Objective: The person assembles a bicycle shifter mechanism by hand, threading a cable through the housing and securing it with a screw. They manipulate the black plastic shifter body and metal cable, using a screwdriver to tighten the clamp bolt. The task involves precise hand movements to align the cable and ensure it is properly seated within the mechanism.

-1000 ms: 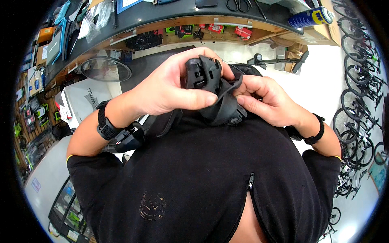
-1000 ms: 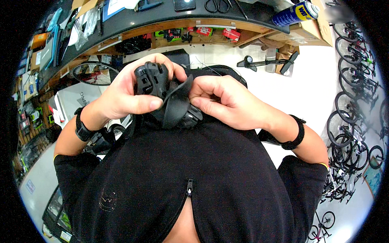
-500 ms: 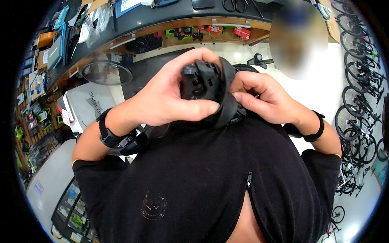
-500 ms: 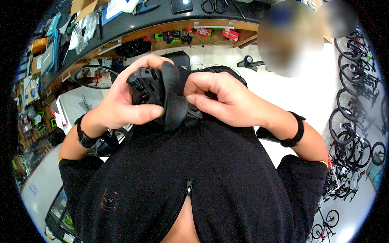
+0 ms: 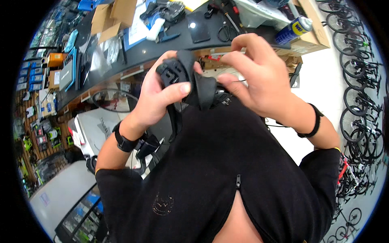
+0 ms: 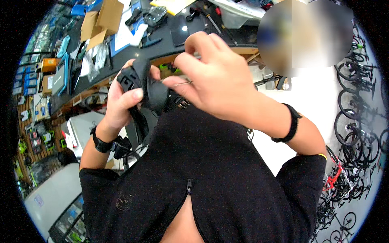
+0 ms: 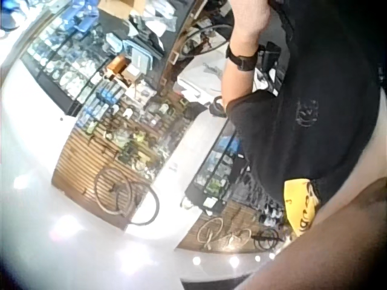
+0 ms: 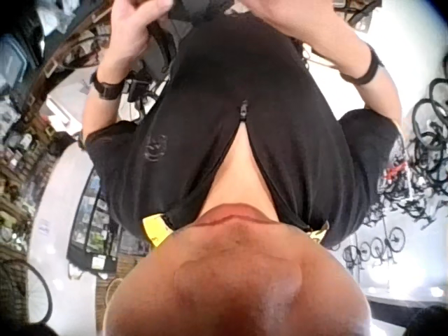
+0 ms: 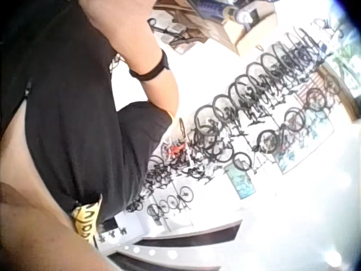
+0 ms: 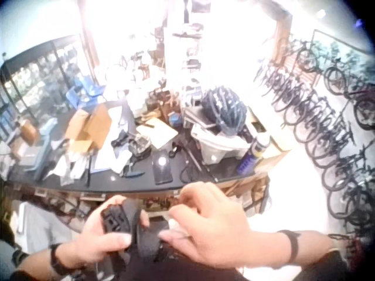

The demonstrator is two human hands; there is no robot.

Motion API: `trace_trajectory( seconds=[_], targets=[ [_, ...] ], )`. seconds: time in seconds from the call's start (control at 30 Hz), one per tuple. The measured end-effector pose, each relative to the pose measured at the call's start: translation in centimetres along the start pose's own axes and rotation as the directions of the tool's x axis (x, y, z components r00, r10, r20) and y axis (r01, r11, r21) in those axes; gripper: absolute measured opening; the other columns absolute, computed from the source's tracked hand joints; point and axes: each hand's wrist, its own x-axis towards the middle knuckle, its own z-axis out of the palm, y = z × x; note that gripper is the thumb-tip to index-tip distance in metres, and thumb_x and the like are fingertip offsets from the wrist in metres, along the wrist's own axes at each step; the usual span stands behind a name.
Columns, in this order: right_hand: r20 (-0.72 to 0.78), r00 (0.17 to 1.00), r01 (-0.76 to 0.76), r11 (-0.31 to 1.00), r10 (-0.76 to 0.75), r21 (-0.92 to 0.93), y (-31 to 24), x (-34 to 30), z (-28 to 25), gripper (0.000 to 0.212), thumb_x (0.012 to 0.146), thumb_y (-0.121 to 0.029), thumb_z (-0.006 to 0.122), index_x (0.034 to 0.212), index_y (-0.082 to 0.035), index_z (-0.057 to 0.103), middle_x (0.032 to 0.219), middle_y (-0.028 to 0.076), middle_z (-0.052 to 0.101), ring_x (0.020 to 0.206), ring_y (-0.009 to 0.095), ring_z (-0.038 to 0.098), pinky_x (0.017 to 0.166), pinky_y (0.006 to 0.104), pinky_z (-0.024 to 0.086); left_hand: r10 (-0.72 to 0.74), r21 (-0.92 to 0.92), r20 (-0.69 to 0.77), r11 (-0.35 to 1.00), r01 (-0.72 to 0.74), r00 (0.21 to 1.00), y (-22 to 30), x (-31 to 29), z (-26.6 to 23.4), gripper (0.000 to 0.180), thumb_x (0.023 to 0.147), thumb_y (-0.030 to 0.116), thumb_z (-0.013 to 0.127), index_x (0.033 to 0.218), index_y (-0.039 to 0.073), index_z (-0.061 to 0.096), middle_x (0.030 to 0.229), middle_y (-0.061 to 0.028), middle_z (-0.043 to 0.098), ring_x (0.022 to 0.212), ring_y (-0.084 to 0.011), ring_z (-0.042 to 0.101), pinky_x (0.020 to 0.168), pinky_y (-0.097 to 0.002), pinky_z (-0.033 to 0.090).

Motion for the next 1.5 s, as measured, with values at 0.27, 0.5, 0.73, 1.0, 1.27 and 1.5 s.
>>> trace_trajectory(
  seconds=[0.27,0.5,0.73,1.0,1.27,1.5],
  targets=[
    [0.116,0.989,-0.111,0.974,0.089,0.198,-0.9,2.3,-0.4,0.048,0.082,-0.040,0.071,0.109,-0.005,0.054,0.092,0.014,0.048,0.073,0.035,0.059,0.060,0.0417,0.050,-0.024,-0.101,-0.028,0.995,0.021,0.999,1.3,2.2,0.8,0.047,0.079,0.017,0.074,0.115,0.004,0.048,0.107,-0.0044,0.057,0.099,-0.0128,0.055,0.093,-0.0295,0.044],
    [0.062,0.995,-0.095,0.977,0.085,0.192,0.3,2.9,-0.2,0.036,0.085,-0.027,0.067,0.110,-0.003,0.055,0.095,0.013,0.047,0.071,0.034,0.058,0.060,0.0414,0.049,0.170,-0.034,-0.079,0.984,-0.173,0.982,1.1,3.9,0.7,0.045,0.080,0.005,0.071,0.117,0.004,0.046,0.108,-0.0033,0.055,0.095,-0.0086,0.053,0.086,-0.0251,0.044],
    [-0.249,0.938,-0.190,0.957,0.243,0.219,0.3,4.1,0.9,0.020,0.082,-0.015,0.063,0.098,-0.004,0.064,0.096,0.014,0.053,0.075,0.034,0.061,0.063,0.0401,0.050,0.339,0.022,-0.153,0.940,-0.340,0.928,2.7,4.8,2.9,0.056,0.080,-0.004,0.067,0.128,0.004,0.038,0.108,-0.0034,0.054,0.093,-0.0087,0.055,0.080,-0.0243,0.047],
    [-0.366,0.868,-0.179,0.899,0.335,0.399,-0.1,5.7,0.2,0.017,0.085,-0.011,0.062,0.096,0.002,0.062,0.093,0.017,0.053,0.081,0.033,0.057,0.070,0.0376,0.048,0.681,0.477,-0.047,0.658,-0.583,0.731,3.0,4.7,2.9,0.061,0.075,0.003,0.073,0.127,-0.001,0.040,0.122,-0.0110,0.044,0.107,-0.0179,0.048,0.096,-0.0321,0.040],
    [-0.328,0.795,-0.109,0.653,0.510,0.750,-0.2,5.8,1.1,0.011,0.090,-0.004,0.061,0.098,0.003,0.058,0.091,0.008,0.055,0.055,0.007,0.047,0.051,0.0232,0.043,0.835,0.623,0.133,0.348,-0.700,0.534,3.4,4.9,3.2,0.057,0.070,0.004,0.076,0.116,0.001,0.043,0.117,-0.0148,0.045,0.097,-0.0179,0.051,0.083,-0.0286,0.045],
    [-0.328,0.928,-0.049,0.929,0.178,0.367,0.1,5.0,-1.6,0.025,0.081,-0.005,0.071,0.101,-0.003,0.058,0.088,0.007,0.058,0.062,0.014,0.061,0.052,0.0298,0.046,0.873,0.675,0.239,0.165,-0.719,0.425,4.3,3.9,2.6,0.051,0.066,0.009,0.085,0.107,0.004,0.055,0.110,-0.0148,0.054,0.093,-0.0227,0.057,0.076,-0.0305,0.049]
  ],
)
